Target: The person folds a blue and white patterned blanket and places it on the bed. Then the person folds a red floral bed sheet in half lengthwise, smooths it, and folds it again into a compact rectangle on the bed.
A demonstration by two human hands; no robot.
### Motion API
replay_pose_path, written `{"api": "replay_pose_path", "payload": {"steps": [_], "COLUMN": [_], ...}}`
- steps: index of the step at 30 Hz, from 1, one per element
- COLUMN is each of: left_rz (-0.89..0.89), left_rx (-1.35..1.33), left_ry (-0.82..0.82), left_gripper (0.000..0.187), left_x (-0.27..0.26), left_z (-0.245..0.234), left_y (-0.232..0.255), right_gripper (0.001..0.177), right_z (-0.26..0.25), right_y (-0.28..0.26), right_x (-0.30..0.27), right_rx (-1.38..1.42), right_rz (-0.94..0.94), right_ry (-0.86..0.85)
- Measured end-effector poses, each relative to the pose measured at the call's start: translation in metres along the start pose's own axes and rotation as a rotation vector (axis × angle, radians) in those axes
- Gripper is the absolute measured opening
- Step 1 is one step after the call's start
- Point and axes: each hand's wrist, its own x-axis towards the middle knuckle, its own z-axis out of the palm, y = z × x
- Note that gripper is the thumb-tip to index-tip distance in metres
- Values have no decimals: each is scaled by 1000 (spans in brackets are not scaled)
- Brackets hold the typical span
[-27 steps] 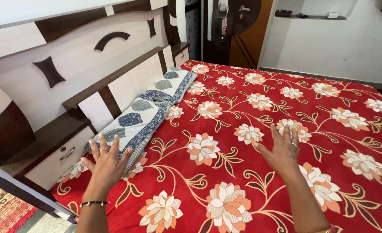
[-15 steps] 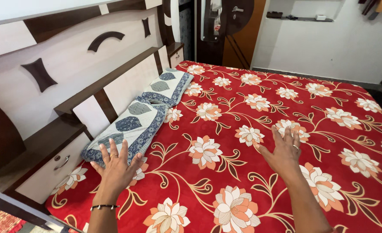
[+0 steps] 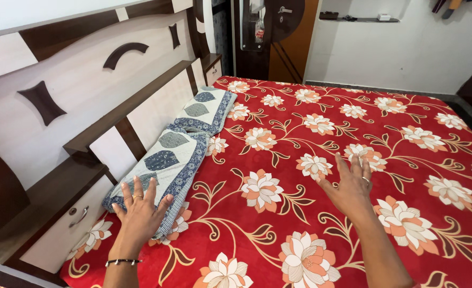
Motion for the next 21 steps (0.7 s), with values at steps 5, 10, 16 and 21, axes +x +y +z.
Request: {"api": "replay_pose_path", "payload": {"steps": [5, 10, 16, 21], "left_rz": [27, 164, 352, 407], "left_rx": [49, 1, -135, -168], "left_ry": [12, 123, 256, 268], "left_gripper": [82, 79, 81, 82], "left_x": [15, 26, 25, 20], "left_z": [-6, -9, -3, 1], "left_y": [-9, -6, 11, 30], "right_gripper": [93, 93, 91, 88], "right_z": [2, -7, -22, -34], "right_y": [-15, -21, -7, 10], "right_x": [-3, -10, -21, -23], "right_rx": [24, 24, 30, 39], "right_rz": [2, 37, 8, -14], "right_ry": [16, 24, 78, 122]}}
